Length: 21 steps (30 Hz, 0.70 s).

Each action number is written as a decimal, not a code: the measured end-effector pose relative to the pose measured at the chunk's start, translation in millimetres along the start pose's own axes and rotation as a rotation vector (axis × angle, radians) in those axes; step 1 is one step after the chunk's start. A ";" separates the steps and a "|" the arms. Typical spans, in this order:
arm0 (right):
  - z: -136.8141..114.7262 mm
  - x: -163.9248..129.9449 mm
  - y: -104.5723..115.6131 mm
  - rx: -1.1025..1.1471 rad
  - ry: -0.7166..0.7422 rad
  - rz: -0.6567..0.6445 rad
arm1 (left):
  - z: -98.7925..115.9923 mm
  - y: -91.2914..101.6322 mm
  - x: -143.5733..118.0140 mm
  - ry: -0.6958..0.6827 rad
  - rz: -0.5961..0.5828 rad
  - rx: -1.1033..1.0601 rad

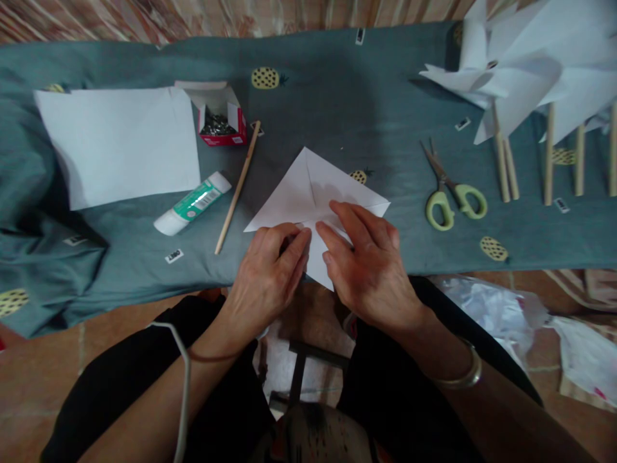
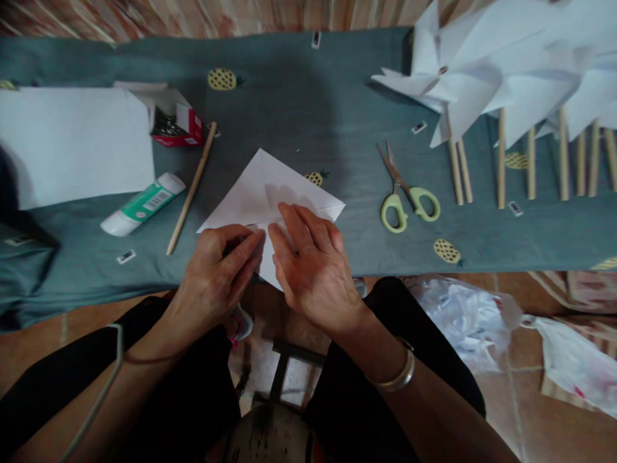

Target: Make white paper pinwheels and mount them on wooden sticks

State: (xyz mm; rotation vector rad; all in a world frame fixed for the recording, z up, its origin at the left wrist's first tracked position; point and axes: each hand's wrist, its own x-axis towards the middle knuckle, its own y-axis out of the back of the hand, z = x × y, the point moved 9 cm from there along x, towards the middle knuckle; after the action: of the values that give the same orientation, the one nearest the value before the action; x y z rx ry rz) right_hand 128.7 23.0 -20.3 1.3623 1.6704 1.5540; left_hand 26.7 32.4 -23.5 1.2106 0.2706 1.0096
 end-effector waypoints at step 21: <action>1.4 1.1 -3.2 0.029 -0.022 -0.028 | 0.7 -0.9 -0.2 0.010 -0.009 0.004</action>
State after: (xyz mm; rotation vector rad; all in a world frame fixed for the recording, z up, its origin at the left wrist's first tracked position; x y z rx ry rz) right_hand 128.4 25.0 -23.2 1.3594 1.6980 1.4992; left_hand 27.5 31.8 -24.1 1.2071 0.2854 1.0080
